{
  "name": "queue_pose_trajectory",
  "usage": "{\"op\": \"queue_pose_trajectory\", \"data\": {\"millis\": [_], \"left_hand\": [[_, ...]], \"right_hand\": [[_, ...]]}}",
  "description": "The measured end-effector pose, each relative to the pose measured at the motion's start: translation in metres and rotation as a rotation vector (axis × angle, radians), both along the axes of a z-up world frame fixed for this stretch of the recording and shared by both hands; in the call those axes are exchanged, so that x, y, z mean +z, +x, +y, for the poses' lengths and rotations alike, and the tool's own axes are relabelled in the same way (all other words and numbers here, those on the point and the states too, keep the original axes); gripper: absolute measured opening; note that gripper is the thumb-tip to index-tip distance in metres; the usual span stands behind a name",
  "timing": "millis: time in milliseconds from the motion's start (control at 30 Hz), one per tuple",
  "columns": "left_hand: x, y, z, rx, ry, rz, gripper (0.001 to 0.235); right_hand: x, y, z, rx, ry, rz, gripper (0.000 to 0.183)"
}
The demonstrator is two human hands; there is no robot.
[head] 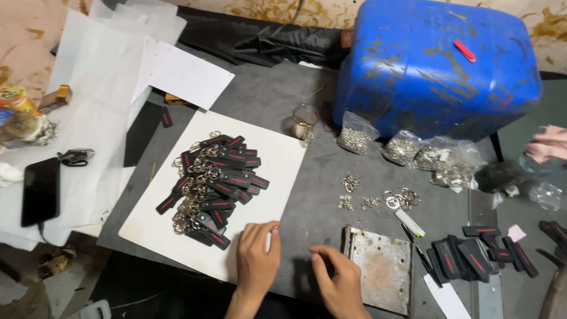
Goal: Assembling leather keychains by attaching metal rings to leather straps using a hammer and punch tool.
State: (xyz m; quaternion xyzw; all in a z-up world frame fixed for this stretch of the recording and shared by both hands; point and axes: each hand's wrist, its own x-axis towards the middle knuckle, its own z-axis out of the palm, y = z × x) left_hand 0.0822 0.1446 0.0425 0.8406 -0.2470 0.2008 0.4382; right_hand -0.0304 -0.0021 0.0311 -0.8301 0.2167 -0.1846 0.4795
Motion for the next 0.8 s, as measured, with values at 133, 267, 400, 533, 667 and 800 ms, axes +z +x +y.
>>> {"op": "queue_pose_trajectory", "data": {"millis": [133, 267, 400, 533, 667, 800], "left_hand": [[-0.015, -0.047, -0.033, -0.165, 0.096, 0.179, 0.015], [-0.028, -0.077, -0.061, -0.296, 0.091, 0.361, 0.016], [-0.016, -0.101, -0.088, -0.431, 0.035, 0.502, 0.021], [-0.013, -0.122, -0.120, -0.575, -0.030, 0.468, 0.019], [-0.014, -0.132, -0.153, -0.720, -0.085, 0.566, 0.022], [-0.029, -0.133, -0.172, -0.739, -0.093, 0.559, 0.021]], "right_hand": [[-0.011, -0.052, -0.009, -0.111, -0.203, -0.171, 0.013], [-0.009, -0.084, -0.025, -0.297, -0.312, -0.148, 0.013], [-0.012, -0.110, -0.050, -0.360, -0.339, -0.149, 0.015], [-0.010, -0.133, -0.077, -0.365, -0.430, -0.195, 0.012], [-0.017, -0.153, -0.109, -0.432, -0.459, -0.136, 0.009], [-0.013, -0.156, -0.152, -0.490, -0.462, 0.034, 0.012]]}}
